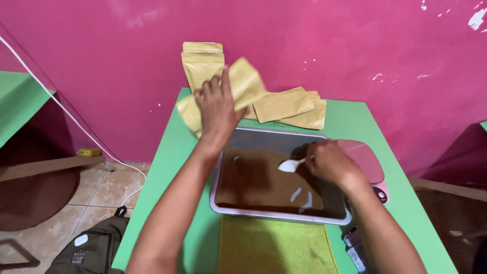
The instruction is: Stirring and leveling coffee powder in a metal tray using a small spoon on a digital scale.
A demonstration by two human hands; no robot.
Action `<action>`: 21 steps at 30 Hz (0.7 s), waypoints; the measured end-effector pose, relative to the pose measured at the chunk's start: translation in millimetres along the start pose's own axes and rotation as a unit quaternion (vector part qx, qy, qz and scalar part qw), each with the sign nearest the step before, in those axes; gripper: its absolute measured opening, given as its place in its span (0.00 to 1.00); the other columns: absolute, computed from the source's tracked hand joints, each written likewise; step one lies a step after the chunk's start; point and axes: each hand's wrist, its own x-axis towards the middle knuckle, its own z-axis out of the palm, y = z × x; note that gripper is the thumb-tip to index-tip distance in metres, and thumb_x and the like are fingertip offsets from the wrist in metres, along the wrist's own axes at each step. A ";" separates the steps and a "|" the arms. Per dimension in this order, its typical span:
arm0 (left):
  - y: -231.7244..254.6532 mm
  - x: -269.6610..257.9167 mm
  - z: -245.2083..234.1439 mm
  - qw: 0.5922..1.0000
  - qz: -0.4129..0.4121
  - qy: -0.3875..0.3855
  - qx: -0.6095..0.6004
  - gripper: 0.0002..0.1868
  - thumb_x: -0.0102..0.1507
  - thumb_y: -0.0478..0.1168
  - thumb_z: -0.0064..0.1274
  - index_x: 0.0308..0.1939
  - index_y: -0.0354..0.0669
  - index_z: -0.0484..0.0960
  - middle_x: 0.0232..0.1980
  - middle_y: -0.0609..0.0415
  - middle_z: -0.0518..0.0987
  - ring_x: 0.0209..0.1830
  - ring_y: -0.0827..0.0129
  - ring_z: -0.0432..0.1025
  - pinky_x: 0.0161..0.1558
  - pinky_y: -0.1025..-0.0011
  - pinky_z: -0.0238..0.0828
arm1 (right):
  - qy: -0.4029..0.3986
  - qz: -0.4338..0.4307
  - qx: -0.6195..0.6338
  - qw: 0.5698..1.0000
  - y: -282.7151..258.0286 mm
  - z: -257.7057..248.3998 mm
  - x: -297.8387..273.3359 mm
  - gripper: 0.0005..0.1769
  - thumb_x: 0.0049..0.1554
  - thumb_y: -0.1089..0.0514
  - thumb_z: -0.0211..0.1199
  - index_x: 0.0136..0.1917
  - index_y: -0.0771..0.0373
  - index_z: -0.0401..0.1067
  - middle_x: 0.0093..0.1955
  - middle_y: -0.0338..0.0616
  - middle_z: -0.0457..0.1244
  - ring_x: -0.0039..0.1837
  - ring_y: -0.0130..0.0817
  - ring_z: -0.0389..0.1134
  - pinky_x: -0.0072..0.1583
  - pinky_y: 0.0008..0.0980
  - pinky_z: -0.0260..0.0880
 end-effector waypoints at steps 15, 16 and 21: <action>21.7 3.4 79.9 0.995 -0.086 -0.036 0.030 0.63 0.52 0.66 0.69 0.79 0.45 0.49 0.66 0.46 0.65 0.67 0.53 0.58 0.67 0.48 0.54 | -0.050 -0.036 0.202 0.977 -8.0 9.1 17.9 0.14 0.58 0.55 0.58 0.54 0.52 0.81 0.55 0.46 0.72 0.61 0.49 0.72 0.63 0.45 0.72; 18.4 2.2 88.8 0.991 -0.121 -0.048 0.043 0.64 0.50 0.63 0.71 0.78 0.45 0.49 0.64 0.47 0.64 0.65 0.54 0.58 0.67 0.49 0.52 | -0.106 -0.061 0.236 0.964 -16.1 0.2 9.9 0.15 0.58 0.57 0.57 0.54 0.55 0.81 0.56 0.51 0.72 0.62 0.53 0.72 0.63 0.48 0.72; 20.8 1.5 91.3 0.980 -0.168 -0.083 0.059 0.64 0.48 0.55 0.74 0.78 0.45 0.47 0.63 0.48 0.62 0.63 0.55 0.56 0.66 0.51 0.48 | -0.259 -0.083 0.290 0.918 -31.4 -31.7 -8.4 0.16 0.62 0.58 0.53 0.54 0.57 0.82 0.57 0.52 0.73 0.59 0.50 0.75 0.66 0.45 0.72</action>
